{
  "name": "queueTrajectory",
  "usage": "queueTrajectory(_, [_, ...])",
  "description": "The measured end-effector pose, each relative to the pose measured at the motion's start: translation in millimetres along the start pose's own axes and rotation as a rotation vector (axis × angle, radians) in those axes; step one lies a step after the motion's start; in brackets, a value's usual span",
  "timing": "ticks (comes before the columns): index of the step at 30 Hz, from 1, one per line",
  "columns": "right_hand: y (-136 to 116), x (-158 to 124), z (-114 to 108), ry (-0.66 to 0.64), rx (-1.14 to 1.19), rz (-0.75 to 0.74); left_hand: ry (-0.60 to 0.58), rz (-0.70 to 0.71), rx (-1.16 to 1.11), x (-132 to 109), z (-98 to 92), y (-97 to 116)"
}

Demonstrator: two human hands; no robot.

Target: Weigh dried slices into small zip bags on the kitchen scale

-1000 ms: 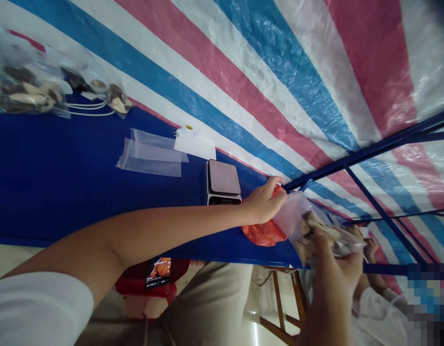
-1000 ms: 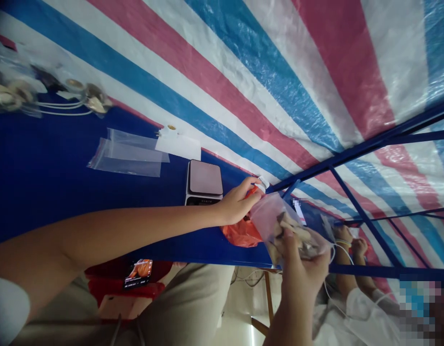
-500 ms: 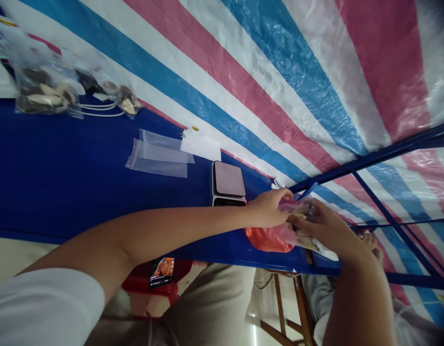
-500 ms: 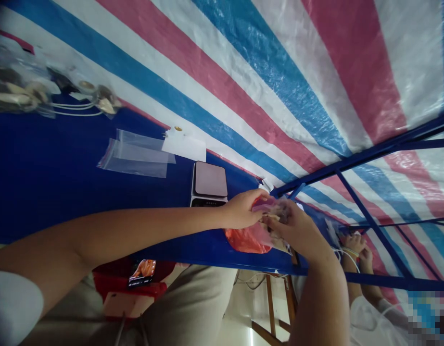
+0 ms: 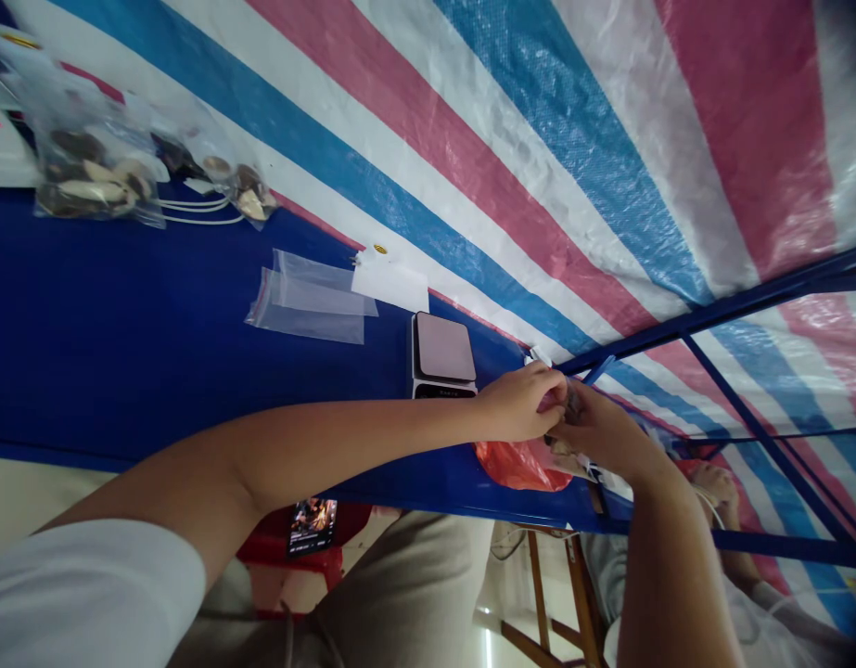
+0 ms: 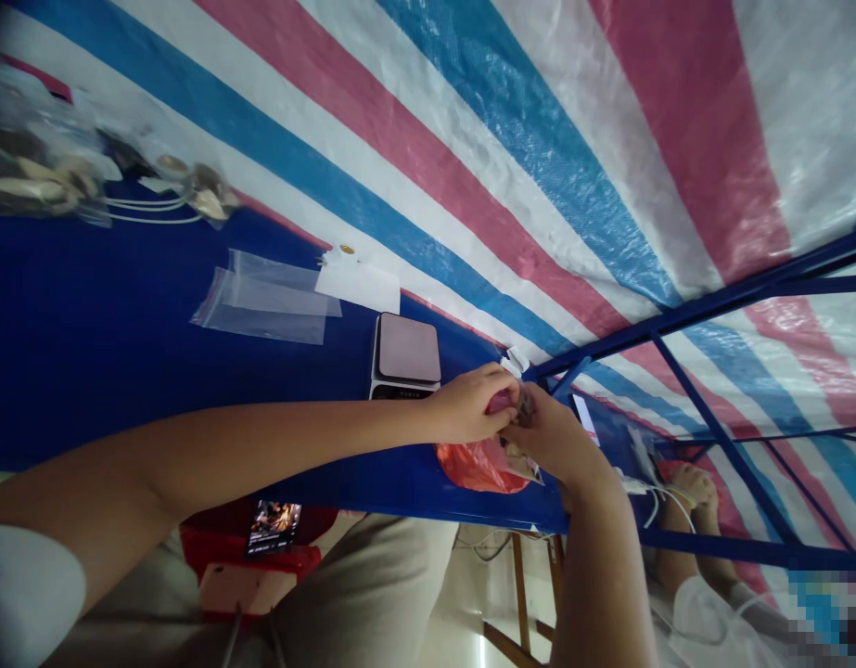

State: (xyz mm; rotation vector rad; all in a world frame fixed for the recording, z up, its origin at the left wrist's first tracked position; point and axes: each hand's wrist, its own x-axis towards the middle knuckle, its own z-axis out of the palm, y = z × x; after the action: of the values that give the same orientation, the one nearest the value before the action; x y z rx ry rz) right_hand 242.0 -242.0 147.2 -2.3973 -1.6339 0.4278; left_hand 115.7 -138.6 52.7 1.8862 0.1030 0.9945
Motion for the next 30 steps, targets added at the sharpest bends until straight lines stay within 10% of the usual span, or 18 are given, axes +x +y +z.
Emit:
queueTrajectory(14, [1, 2, 3, -0.018, -0.061, 0.023, -0.101, 0.099, 0.119, 5, -9.7, 2])
queueTrajectory(30, [-6, -17, 1, 0.068, -0.167, -0.019, 0.086, -0.006, -0.054, 9, -7.0, -4])
